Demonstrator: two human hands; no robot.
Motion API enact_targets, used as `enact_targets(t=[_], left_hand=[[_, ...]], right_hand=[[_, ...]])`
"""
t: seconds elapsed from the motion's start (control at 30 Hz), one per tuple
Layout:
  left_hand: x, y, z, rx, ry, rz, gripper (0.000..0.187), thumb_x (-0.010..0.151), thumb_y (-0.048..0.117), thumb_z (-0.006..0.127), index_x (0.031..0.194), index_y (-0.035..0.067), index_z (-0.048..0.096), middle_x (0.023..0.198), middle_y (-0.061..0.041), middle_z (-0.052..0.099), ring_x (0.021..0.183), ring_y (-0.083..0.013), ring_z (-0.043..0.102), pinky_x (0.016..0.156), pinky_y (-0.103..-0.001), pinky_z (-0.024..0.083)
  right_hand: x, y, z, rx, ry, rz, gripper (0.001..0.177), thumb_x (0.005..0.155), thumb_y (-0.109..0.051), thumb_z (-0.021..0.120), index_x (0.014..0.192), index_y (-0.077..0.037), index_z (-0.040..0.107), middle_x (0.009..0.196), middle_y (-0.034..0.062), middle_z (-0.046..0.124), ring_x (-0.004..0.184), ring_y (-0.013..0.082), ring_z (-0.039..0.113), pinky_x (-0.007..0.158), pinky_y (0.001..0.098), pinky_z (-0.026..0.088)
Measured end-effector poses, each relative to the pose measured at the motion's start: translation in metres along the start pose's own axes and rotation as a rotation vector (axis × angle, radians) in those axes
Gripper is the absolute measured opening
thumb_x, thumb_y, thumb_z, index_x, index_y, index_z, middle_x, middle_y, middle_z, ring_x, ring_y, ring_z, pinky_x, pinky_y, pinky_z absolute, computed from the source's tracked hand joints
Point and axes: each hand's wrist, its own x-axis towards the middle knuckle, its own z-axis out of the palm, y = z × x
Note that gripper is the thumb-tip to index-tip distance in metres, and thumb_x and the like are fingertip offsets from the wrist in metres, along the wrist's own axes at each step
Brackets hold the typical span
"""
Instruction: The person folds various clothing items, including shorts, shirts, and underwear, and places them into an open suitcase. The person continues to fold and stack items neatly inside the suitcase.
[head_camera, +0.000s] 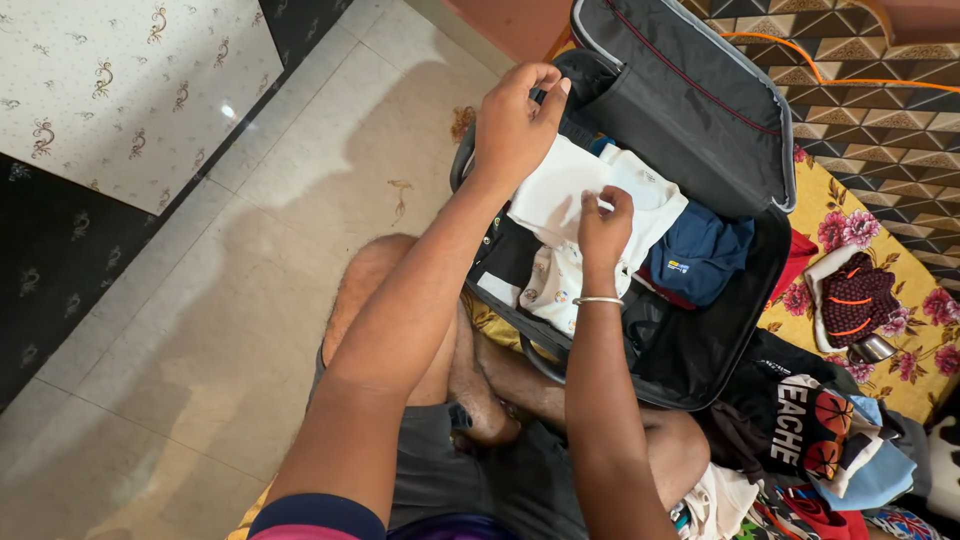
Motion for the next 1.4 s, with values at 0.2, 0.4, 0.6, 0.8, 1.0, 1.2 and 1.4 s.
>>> enact_targets(t=[0.2, 0.4, 0.6, 0.8, 1.0, 1.2, 1.4], left_hand=[[-0.003, 0.005, -0.002, 0.075, -0.063, -0.054, 0.020, 0.093, 0.026, 0.073, 0.103, 0.008, 0.071, 0.097, -0.003, 0.076, 0.063, -0.0142, 0.068, 0.063, -0.030, 0.055], [-0.007, 0.003, 0.001, 0.134, -0.163, -0.092, 0.024, 0.095, 0.031, 0.073, 0.099, 0.008, 0.072, 0.089, -0.005, 0.078, 0.069, -0.0150, 0.072, 0.066, -0.031, 0.056], [-0.021, -0.012, 0.015, 0.179, -1.043, -0.729, 0.085, 0.093, 0.072, 0.035, 0.115, -0.004, 0.065, 0.091, -0.016, 0.077, 0.070, -0.0305, 0.079, 0.061, -0.044, 0.063], [-0.050, -0.011, 0.040, -0.387, -1.104, -1.027, 0.114, 0.074, 0.091, 0.013, 0.146, 0.009, 0.047, 0.113, -0.021, 0.071, 0.085, -0.0385, 0.079, 0.072, -0.052, 0.063], [-0.037, -0.008, 0.029, -1.086, -0.902, -1.057, 0.104, 0.084, 0.086, 0.027, 0.148, 0.007, 0.049, 0.134, -0.015, 0.066, 0.120, -0.0323, 0.067, 0.097, -0.052, 0.056], [-0.044, -0.012, 0.029, -1.172, -0.979, -1.013, 0.077, 0.097, 0.062, 0.052, 0.148, 0.005, 0.052, 0.140, -0.015, 0.065, 0.125, -0.0255, 0.067, 0.107, -0.042, 0.054], [-0.068, -0.014, 0.042, -0.902, -1.097, -1.163, 0.073, 0.094, 0.056, 0.059, 0.144, 0.002, 0.055, 0.130, -0.015, 0.070, 0.111, -0.0245, 0.073, 0.096, -0.041, 0.059]], right_hand=[[0.002, 0.003, 0.001, 0.151, -0.081, 0.415, 0.053, 0.086, -0.023, 0.081, 0.124, 0.005, 0.058, 0.099, 0.0110, 0.065, 0.082, 0.0151, 0.061, 0.072, 0.0286, 0.052], [0.006, -0.039, -0.016, 0.471, -0.160, 0.436, 0.031, 0.087, -0.009, 0.075, 0.111, 0.008, 0.066, 0.093, 0.0108, 0.072, 0.078, 0.0154, 0.066, 0.071, 0.0269, 0.053], [0.026, -0.073, -0.062, 0.596, -0.168, 0.180, 0.021, 0.092, -0.003, 0.072, 0.111, 0.004, 0.065, 0.099, 0.0080, 0.073, 0.085, 0.0118, 0.067, 0.079, 0.0247, 0.055], [0.009, -0.142, -0.118, -0.117, -0.206, -0.353, 0.020, 0.089, -0.004, 0.076, 0.107, -0.002, 0.067, 0.102, 0.0104, 0.070, 0.096, 0.0237, 0.066, 0.086, 0.0352, 0.053], [-0.034, -0.167, -0.128, -0.449, -0.327, -0.854, 0.026, 0.077, -0.002, 0.079, 0.101, -0.012, 0.075, 0.109, 0.0078, 0.064, 0.122, 0.0350, 0.056, 0.107, 0.0504, 0.043], [-0.049, -0.120, -0.133, 0.079, -0.111, -0.423, 0.042, 0.085, -0.011, 0.078, 0.121, -0.004, 0.058, 0.125, 0.0129, 0.059, 0.133, 0.0319, 0.051, 0.115, 0.0487, 0.039], [-0.042, -0.068, -0.129, 1.199, -0.249, 0.637, 0.047, 0.097, -0.021, 0.062, 0.138, 0.002, 0.054, 0.133, 0.0178, 0.065, 0.120, 0.0301, 0.065, 0.101, 0.0448, 0.054]])
